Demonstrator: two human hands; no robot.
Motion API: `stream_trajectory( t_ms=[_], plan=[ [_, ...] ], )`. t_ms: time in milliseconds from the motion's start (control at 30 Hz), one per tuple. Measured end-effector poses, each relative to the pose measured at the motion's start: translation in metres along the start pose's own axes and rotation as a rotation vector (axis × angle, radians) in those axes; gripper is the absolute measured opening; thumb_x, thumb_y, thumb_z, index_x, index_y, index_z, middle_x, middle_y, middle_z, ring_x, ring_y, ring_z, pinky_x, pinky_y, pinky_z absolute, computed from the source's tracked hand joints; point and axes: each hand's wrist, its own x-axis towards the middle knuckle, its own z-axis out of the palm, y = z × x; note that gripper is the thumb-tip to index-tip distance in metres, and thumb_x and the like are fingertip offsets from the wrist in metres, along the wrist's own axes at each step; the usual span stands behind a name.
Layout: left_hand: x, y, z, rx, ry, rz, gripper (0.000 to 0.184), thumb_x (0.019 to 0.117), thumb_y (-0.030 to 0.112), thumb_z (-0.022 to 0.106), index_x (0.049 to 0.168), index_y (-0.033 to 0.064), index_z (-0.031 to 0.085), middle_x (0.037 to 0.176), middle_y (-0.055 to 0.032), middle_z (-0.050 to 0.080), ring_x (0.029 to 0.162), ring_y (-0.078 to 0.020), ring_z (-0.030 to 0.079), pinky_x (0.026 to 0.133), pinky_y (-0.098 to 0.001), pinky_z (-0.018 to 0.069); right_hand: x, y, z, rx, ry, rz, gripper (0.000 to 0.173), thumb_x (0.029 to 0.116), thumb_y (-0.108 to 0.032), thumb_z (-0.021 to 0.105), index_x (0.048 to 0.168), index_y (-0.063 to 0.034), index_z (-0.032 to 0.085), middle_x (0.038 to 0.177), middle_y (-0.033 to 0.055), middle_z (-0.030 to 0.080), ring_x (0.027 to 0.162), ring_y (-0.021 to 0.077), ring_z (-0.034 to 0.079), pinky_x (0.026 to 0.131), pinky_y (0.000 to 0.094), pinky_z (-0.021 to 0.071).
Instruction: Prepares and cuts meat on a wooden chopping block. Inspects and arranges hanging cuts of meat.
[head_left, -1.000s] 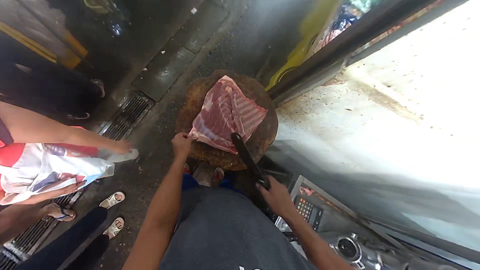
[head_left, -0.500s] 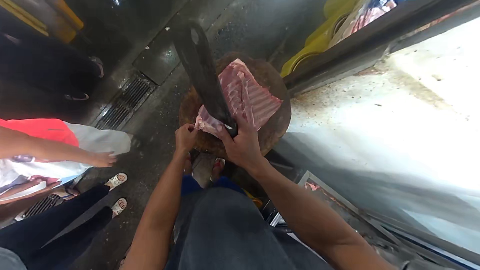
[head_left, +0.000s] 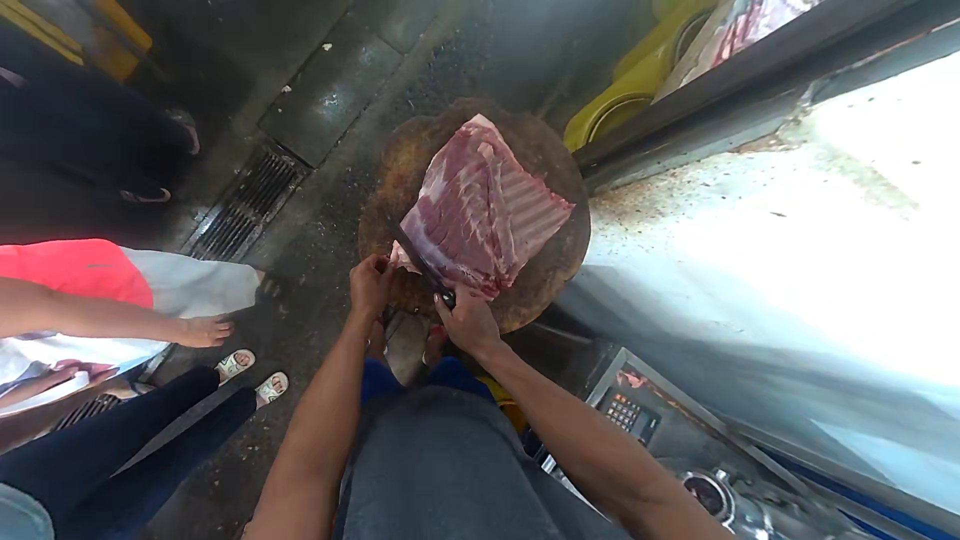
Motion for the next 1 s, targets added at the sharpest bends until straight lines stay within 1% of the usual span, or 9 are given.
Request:
stream_trajectory(
  t_ms=[200, 300, 367, 433, 500, 600, 667, 833, 1000],
  plan=[
    [-0.002, 0.003, -0.001, 0.025, 0.007, 0.001, 0.024, 0.0987, 0.031, 0.069, 0.101, 0.0076, 0.073, 0.088, -0.0093, 0.073, 0.080, -0.0236, 0.071, 0.078, -0.0497, 0.0585, -0.014, -0.017, -0.039, 0.084, 0.017, -0.037, 0.046, 0.1049, -0.046, 0.052, 0.124, -0.0052, 0.064, 0.095, 0.0141, 0.071, 0.091, 0.0299, 0.071, 0.084, 0.0515, 0.0572],
    [-0.003, 0.001, -0.002, 0.000, 0.003, -0.022, 0.027, 0.0984, 0.034, 0.069, 0.101, 0.0080, 0.074, 0.088, -0.0106, 0.072, 0.082, -0.0262, 0.070, 0.079, -0.0527, 0.0573, -0.037, -0.046, -0.080, 0.209, 0.237, -0.243, 0.040, 0.1029, -0.041, 0.057, 0.116, -0.0049, 0.067, 0.077, 0.0094, 0.067, 0.069, 0.0243, 0.066, 0.067, 0.0488, 0.0569],
    [-0.003, 0.001, -0.002, -0.008, 0.007, -0.044, 0.027, 0.0979, 0.034, 0.069, 0.102, 0.0077, 0.074, 0.091, -0.0118, 0.073, 0.085, -0.0276, 0.070, 0.082, -0.0541, 0.0567, -0.049, -0.065, -0.097, 0.307, 0.457, -0.416, 0.037, 0.1010, -0.041, 0.058, 0.108, -0.0055, 0.066, 0.067, 0.0020, 0.061, 0.056, 0.0138, 0.059, 0.052, 0.0377, 0.0530],
    [-0.003, 0.002, -0.001, 0.007, 0.004, -0.057, 0.028, 0.0981, 0.035, 0.069, 0.103, 0.0078, 0.074, 0.093, -0.0116, 0.074, 0.088, -0.0272, 0.071, 0.084, -0.0537, 0.0569, -0.050, -0.071, -0.092, 0.382, 0.591, -0.520, 0.036, 0.1004, -0.039, 0.059, 0.107, -0.0045, 0.064, 0.069, -0.0001, 0.063, 0.056, 0.0077, 0.060, 0.051, 0.0310, 0.0545],
    [-0.001, 0.003, -0.001, 0.032, -0.011, -0.068, 0.027, 0.0984, 0.034, 0.069, 0.104, 0.0083, 0.074, 0.094, -0.0106, 0.074, 0.090, -0.0262, 0.071, 0.086, -0.0524, 0.0569, -0.040, -0.052, -0.056, 0.337, 0.489, -0.422, 0.035, 0.1003, -0.034, 0.059, 0.111, -0.0004, 0.064, 0.074, 0.0059, 0.066, 0.062, 0.0143, 0.065, 0.058, 0.0363, 0.0586],
    [-0.001, 0.007, -0.001, 0.066, -0.031, -0.069, 0.024, 0.0975, 0.028, 0.069, 0.106, 0.0068, 0.074, 0.097, -0.0116, 0.075, 0.092, -0.0274, 0.072, 0.088, -0.0538, 0.0572, -0.008, -0.023, -0.005, -0.045, -0.035, 0.059, 0.050, 0.1075, -0.043, 0.045, 0.134, -0.0025, 0.057, 0.105, 0.0182, 0.072, 0.100, 0.0343, 0.072, 0.087, 0.0535, 0.0582],
    [0.000, 0.011, -0.003, 0.083, -0.032, -0.085, 0.022, 0.0975, 0.026, 0.068, 0.107, 0.0066, 0.074, 0.098, -0.0124, 0.075, 0.094, -0.0286, 0.072, 0.090, -0.0550, 0.0567, 0.005, -0.027, -0.004, -0.116, -0.159, 0.164, 0.053, 0.1083, -0.046, 0.041, 0.136, -0.0033, 0.056, 0.118, 0.0187, 0.070, 0.112, 0.0353, 0.069, 0.093, 0.0553, 0.0562],
    [-0.009, 0.016, -0.006, 0.060, 0.090, -0.154, 0.025, 0.0982, 0.026, 0.063, 0.109, 0.0067, 0.073, 0.100, -0.0133, 0.074, 0.097, -0.0299, 0.071, 0.089, -0.0548, 0.0563, -0.001, -0.026, -0.011, -0.110, -0.168, 0.175, 0.051, 0.1081, -0.045, 0.042, 0.133, -0.0028, 0.056, 0.119, 0.0181, 0.070, 0.112, 0.0334, 0.069, 0.093, 0.0535, 0.0567],
    [-0.011, 0.031, 0.017, 0.313, -0.002, -0.107, 0.044, 0.0977, 0.034, 0.065, 0.131, 0.0065, 0.064, 0.136, -0.0212, 0.059, 0.118, -0.0387, 0.063, 0.096, -0.0578, 0.0548, -0.013, -0.009, -0.014, -0.041, -0.155, 0.122, 0.054, 0.1062, -0.049, 0.046, 0.135, -0.0043, 0.056, 0.114, 0.0173, 0.071, 0.109, 0.0338, 0.070, 0.092, 0.0545, 0.0564]
  ],
)
